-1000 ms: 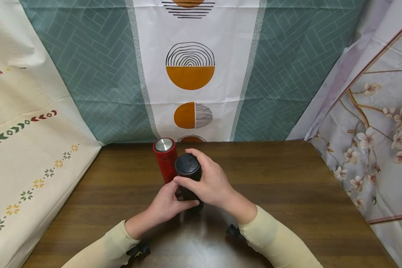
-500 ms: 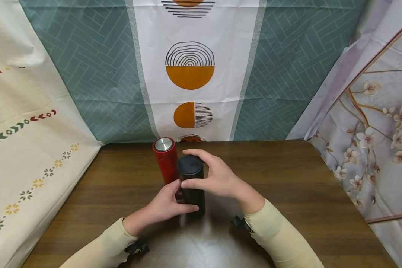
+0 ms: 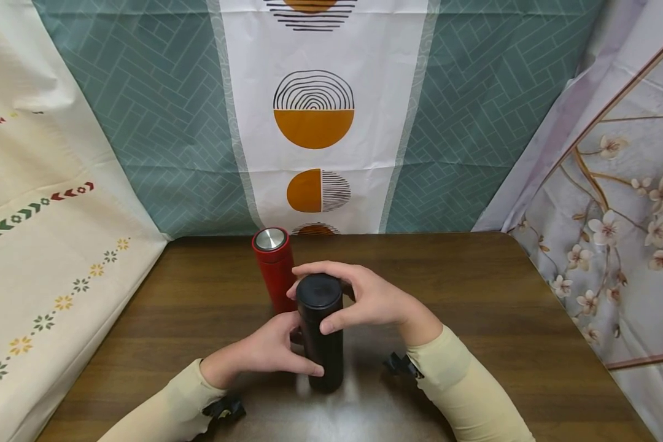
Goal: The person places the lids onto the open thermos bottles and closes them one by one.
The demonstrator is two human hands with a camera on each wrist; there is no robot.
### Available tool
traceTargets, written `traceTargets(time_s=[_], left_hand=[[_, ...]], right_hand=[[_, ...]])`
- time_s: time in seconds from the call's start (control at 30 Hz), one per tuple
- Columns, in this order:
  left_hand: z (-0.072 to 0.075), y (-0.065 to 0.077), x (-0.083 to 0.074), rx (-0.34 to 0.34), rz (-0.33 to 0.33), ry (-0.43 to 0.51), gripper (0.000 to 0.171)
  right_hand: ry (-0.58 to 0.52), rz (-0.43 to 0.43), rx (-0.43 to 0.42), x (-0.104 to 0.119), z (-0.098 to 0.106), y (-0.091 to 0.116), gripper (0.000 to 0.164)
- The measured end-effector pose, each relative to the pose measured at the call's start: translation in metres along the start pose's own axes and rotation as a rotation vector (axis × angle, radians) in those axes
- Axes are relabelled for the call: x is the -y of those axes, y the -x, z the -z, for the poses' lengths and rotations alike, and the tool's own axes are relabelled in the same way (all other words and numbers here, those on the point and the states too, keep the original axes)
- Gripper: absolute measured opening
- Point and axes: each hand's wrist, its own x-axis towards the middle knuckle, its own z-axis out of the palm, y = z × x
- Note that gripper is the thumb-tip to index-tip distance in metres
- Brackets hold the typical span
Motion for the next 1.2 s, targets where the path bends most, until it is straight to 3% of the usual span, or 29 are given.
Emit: traceTargets(time_s=[0.27, 0.97, 1.2], left_hand=[[0.0014, 0.0, 0.0005, 0.04, 0.006, 0.028, 0.06], [-0.0001, -0.0011, -0.0026, -0.115, 0.034, -0.047, 0.057], [-0.0022, -0.0025, -0.0011, -0.187, 0.068, -0.046, 0.056]], right_hand=[[-0.019, 0.0, -0.001, -0.0001, 0.0014, 0.001, 0.076], [0.099, 0.049, -0.131, -0.004, -0.0019, -0.0036, 0.067], [0.169, 0.017, -0.204, -0.0033, -0.0042, -0.0046, 0.068]])
